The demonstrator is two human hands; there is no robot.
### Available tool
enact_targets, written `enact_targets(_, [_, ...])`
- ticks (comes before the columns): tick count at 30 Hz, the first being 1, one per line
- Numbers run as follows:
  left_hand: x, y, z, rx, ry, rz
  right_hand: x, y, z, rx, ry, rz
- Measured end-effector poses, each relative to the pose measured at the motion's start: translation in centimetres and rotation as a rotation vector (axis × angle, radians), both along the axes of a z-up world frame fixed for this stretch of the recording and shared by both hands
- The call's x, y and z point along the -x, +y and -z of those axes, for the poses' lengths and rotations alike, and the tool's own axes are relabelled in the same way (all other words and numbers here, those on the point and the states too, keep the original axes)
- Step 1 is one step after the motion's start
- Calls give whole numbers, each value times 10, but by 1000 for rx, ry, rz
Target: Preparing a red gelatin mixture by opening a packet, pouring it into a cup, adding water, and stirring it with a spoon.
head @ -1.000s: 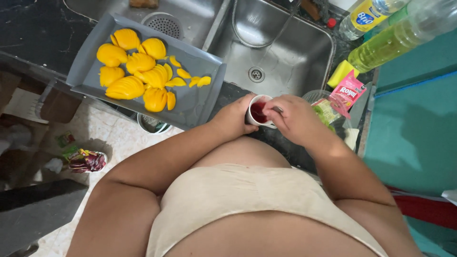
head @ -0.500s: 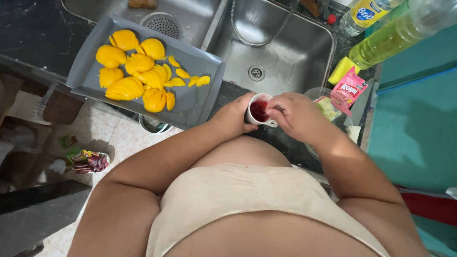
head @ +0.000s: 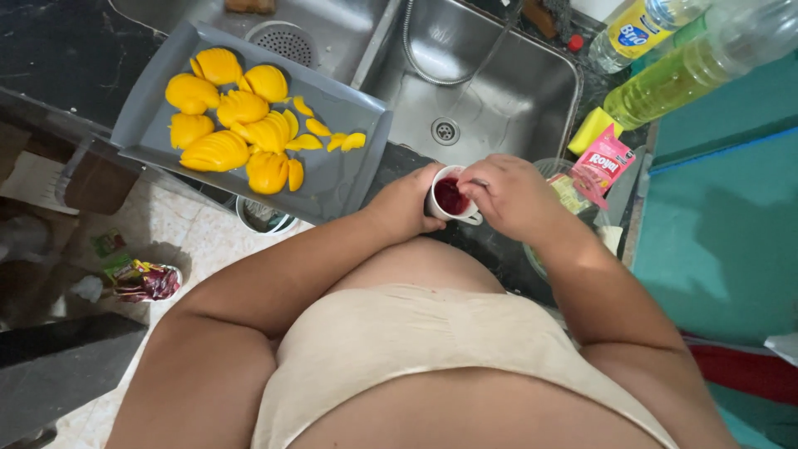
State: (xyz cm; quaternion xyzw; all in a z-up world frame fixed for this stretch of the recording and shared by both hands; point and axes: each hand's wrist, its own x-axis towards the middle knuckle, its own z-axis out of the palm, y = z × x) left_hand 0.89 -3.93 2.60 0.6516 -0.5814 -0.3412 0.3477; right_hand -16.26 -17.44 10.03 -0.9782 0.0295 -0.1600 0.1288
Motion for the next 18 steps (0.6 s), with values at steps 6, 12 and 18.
enact_targets(6, [-1,-1,-5,1,-3,-9,9,-7,-1,-40,-2,-44])
enact_targets(12, [-2,-2,2,20,17,-10,10,-3,-4,-88,-46,-114])
enact_targets(18, [0,-5,9,45,29,-13,9,-10,4,-125,-76,-138])
